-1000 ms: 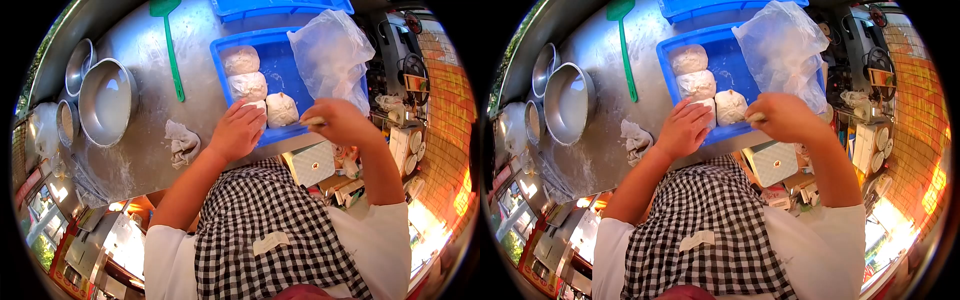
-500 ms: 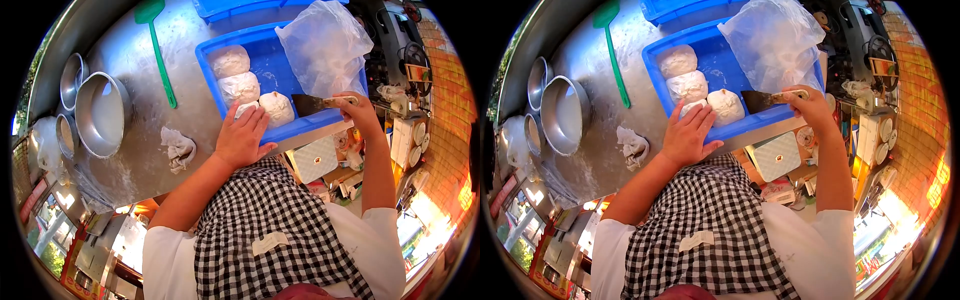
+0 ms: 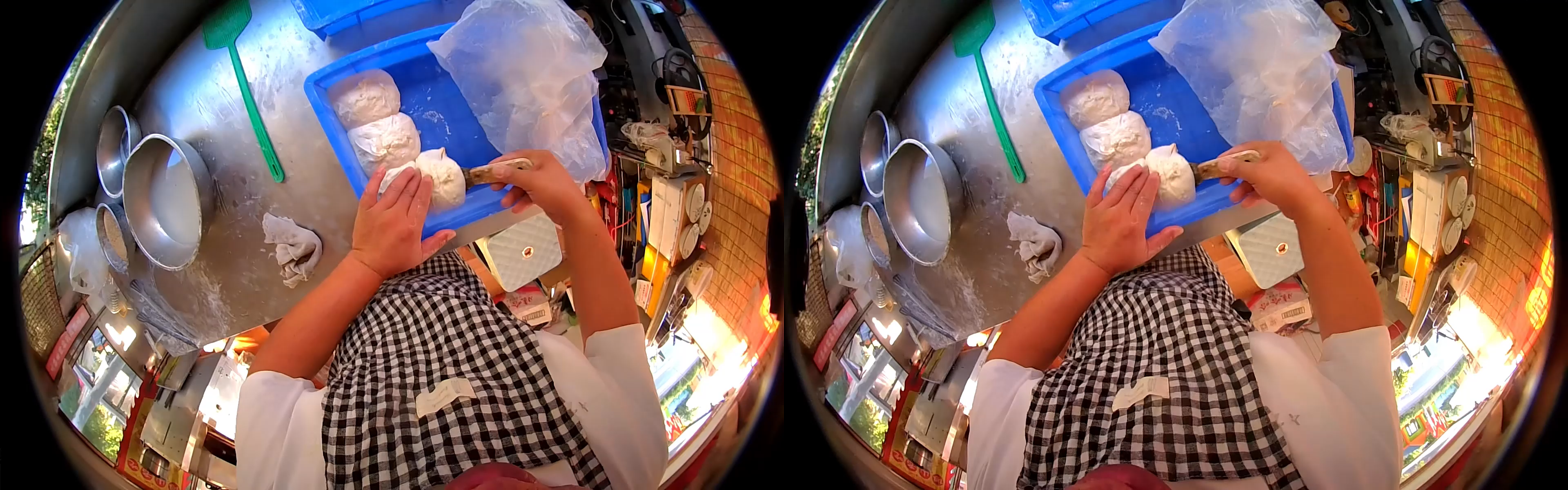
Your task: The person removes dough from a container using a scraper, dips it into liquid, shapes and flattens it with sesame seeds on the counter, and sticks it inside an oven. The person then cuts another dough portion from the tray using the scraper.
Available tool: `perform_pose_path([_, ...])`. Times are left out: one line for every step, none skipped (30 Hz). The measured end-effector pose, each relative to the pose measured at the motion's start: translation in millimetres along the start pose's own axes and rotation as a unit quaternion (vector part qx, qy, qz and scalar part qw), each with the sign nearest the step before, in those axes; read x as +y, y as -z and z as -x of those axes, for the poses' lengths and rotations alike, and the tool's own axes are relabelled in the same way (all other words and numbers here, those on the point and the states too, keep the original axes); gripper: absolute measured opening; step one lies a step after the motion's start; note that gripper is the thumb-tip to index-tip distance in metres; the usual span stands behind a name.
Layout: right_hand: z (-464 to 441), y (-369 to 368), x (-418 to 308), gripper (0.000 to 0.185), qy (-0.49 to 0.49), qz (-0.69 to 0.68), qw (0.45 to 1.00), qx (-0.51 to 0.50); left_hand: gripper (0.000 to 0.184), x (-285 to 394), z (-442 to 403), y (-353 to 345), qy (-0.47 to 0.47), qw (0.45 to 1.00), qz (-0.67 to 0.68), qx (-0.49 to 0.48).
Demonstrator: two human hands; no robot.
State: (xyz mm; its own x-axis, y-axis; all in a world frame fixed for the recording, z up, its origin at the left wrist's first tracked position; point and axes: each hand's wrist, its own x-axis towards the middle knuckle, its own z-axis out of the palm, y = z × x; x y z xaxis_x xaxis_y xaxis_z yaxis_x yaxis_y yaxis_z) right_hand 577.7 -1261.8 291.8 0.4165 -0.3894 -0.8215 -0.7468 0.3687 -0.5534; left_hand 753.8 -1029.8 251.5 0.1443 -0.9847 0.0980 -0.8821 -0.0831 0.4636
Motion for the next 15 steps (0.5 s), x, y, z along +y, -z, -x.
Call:
perform_pose_path([-2.4,-1.9,-1.9,0.037,0.006,-0.006,1.000,-0.018,0.071,-0.7,-0.6,0.5,0.003,1.000,0.003,0.008])
perform_pose_path([-0.9,0.4,-1.8,0.036,0.016,-0.013,0.999,-0.033,0.069,-1.6,0.9,-0.5,0.000,1.000,0.017,0.017])
perform_pose_path([1.3,3.1,1.7,0.036,0.024,-0.031,0.999,-0.028,0.068,-3.2,3.4,-2.8,-0.001,0.999,0.030,0.028])
perform_pose_path([4.7,6.4,8.0,0.035,0.033,-0.048,0.998,-0.024,0.067,-4.7,3.9,-1.9,0.000,0.998,0.042,0.039])
perform_pose_path([9.9,9.6,14.9,0.035,0.040,-0.066,0.997,-0.020,0.066,-5.2,4.9,-0.2,0.006,0.996,0.066,0.054])
perform_pose_path([17.7,13.9,20.8,0.034,0.060,-0.097,0.993,-0.015,0.065,-4.7,4.4,1.4,0.012,0.993,0.091,0.069])
perform_pose_path([26.2,15.6,21.3,0.035,0.072,-0.113,0.991,-0.007,0.064,-3.2,3.9,2.6,0.016,0.989,0.118,0.084])
perform_pose_path([35.9,16.8,20.9,0.035,0.082,-0.129,0.988,0.002,0.065,-0.7,4.6,5.1,0.039,0.981,0.165,0.093])
perform_pose_path([44.9,16.6,17.2,0.036,0.096,-0.146,0.985,0.011,0.066,1.4,4.0,8.9,0.059,0.971,0.210,0.102])
perform_pose_path([54.0,14.8,12.4,0.035,0.112,-0.156,0.981,0.018,0.068,3.8,3.4,13.5,0.077,0.958,0.254,0.111])
perform_pose_path([63.0,11.6,5.4,0.035,0.130,-0.166,0.977,0.024,0.068,7.6,2.5,17.7,0.121,0.929,0.329,0.118])
perform_pose_path([71.7,7.0,-2.6,0.035,0.149,-0.177,0.972,0.031,0.068,12.0,0.4,21.6,0.162,0.894,0.400,0.123])
perform_pose_path([80.8,-2.1,-10.0,0.034,0.187,-0.152,0.969,0.054,0.068,14.9,-1.9,25.7,0.202,0.851,0.468,0.126])
perform_pose_path([89.5,-15.4,-18.3,0.033,0.225,-0.127,0.963,0.077,0.067,15.2,-5.4,30.1,0.237,0.800,0.536,0.130])
perform_pose_path([96.6,-29.7,-25.2,0.033,0.263,-0.102,0.954,0.099,0.066,13.9,-9.3,34.7,0.270,0.742,0.600,0.133])
